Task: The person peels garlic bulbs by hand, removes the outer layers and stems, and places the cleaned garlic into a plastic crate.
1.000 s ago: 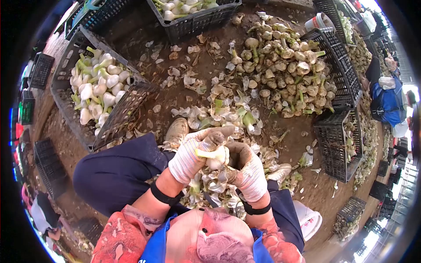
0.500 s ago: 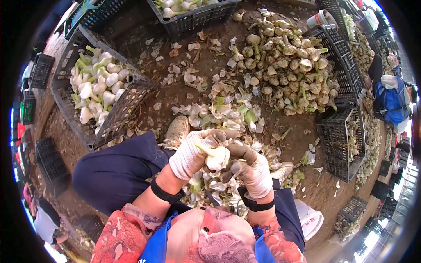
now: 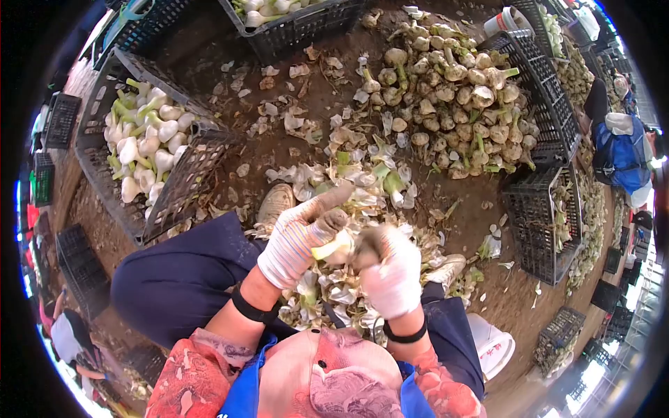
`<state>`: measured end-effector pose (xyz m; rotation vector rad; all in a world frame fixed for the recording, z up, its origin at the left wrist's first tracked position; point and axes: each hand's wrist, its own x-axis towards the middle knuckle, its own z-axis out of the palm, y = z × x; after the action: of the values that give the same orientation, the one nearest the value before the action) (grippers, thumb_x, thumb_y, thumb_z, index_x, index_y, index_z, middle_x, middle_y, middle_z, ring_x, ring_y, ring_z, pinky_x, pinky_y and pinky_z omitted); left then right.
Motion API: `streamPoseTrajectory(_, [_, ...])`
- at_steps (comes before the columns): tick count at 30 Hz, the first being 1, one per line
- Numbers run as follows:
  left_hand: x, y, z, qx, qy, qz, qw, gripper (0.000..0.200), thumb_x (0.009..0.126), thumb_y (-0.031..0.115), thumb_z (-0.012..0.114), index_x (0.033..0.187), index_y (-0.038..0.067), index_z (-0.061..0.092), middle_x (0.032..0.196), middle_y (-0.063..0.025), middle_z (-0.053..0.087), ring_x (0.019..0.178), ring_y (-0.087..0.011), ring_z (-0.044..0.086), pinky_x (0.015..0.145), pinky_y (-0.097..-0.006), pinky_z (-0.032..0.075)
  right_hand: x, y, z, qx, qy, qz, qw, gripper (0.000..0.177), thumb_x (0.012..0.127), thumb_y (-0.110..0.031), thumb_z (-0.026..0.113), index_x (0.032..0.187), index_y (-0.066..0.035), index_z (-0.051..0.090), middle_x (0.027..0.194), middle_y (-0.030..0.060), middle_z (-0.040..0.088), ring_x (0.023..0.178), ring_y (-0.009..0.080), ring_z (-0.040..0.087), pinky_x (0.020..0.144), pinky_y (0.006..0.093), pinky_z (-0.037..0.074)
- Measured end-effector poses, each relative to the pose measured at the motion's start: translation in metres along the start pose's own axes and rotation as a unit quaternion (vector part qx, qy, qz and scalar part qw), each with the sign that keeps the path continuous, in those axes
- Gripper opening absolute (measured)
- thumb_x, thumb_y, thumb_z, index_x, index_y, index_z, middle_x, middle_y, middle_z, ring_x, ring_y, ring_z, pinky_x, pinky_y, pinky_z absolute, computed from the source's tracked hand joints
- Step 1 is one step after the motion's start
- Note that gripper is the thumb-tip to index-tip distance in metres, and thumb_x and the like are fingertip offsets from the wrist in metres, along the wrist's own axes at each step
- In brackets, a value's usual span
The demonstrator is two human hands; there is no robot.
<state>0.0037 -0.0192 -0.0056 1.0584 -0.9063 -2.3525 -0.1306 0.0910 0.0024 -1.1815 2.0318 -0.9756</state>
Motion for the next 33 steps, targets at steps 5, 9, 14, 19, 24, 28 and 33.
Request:
streamPoseTrajectory(5, [0.006,-0.008,-0.006,-0.124,-0.091,-0.054,0.987,0.072,0.085,0.033,0.079,0.14,-0.005,0.051,0.091,-0.0036,0.069,0.072,-0.0105,0.066,0.065,-0.0245,0.054,0.019,0.037,0.005,0.103,0.035,0.156,0.982,0.029,0.089,-0.006,0.055,0.114,-0.001,0.067,0.09,0.0114,0.07,0.076,0.0171,0.066,0.067,0.0306,0.054])
streamPoseTrajectory(9, [0.012,-0.017,-0.021,-0.072,-0.034,-0.045,0.996,0.088,0.078,0.038,0.085,0.144,-0.004,0.045,0.092,-0.0048,0.068,0.07,-0.0128,0.066,0.06,-0.025,0.053,0.019,0.027,-0.02,0.436,-0.06,0.278,0.854,0.045,0.091,-0.007,0.054,0.135,0.001,0.055,0.1,0.0053,0.067,0.077,0.0094,0.061,0.061,0.0218,0.049])
streamPoseTrajectory(14, [0.013,-0.025,-0.02,-0.001,-0.088,-0.036,0.995,0.103,0.071,0.043,0.088,0.148,-0.003,0.038,0.084,-0.0052,0.067,0.065,-0.0132,0.064,0.057,-0.0247,0.051,0.022,0.023,-0.01,0.341,-0.206,0.239,0.886,0.03,0.091,-0.022,0.066,0.115,-0.003,0.067,0.088,0.0028,0.067,0.077,0.0098,0.059,0.068,0.0253,0.047])
streamPoseTrajectory(19, [0.022,-0.01,-0.008,-0.026,-0.056,0.006,0.998,0.102,0.07,0.047,0.087,0.144,-0.007,0.043,0.075,-0.0115,0.07,0.058,-0.0175,0.066,0.049,-0.0265,0.051,0.036,0.082,0.053,0.013,-0.107,0.113,0.988,0.028,0.086,-0.017,0.063,0.108,0.0,0.061,0.102,0.0258,0.065,0.096,0.0461,0.061,0.085,0.0489,0.05])
streamPoseTrajectory(24, [0.129,0.076,-0.011,-0.114,0.043,0.167,0.979,0.058,0.099,0.053,0.053,0.121,0.0,0.056,0.105,-0.0101,0.066,0.093,-0.0202,0.065,0.076,-0.0331,0.056,0.078,0.16,0.034,-0.164,-0.055,0.107,0.979,0.053,0.078,0.001,0.062,0.13,-0.011,0.058,0.123,0.0235,0.061,0.11,0.0425,0.06,0.094,0.0429,0.05])
streamPoseTrajectory(28, [0.18,0.19,-0.028,-0.184,-0.037,0.291,0.938,0.051,0.104,0.044,0.046,0.118,-0.005,0.053,0.115,-0.0184,0.063,0.105,-0.0304,0.063,0.093,-0.0424,0.055,0.161,0.195,-0.019,-0.364,-0.043,0.048,0.929,0.045,0.088,-0.012,0.057,0.133,-0.013,0.058,0.137,0.0176,0.056,0.115,0.0385,0.06,0.089,0.0468,0.054])
streamPoseTrajectory(33, [0.193,0.107,-0.004,0.034,0.142,0.226,0.963,0.047,0.096,0.028,0.062,0.13,-0.002,0.051,0.106,-0.0123,0.066,0.084,-0.0219,0.065,0.075,-0.036,0.055,0.254,0.262,-0.022,-0.391,-0.157,0.164,0.892,0.038,0.093,-0.026,0.049,0.118,-0.002,0.065,0.126,0.0239,0.062,0.111,0.0385,0.063,0.094,0.047,0.05])
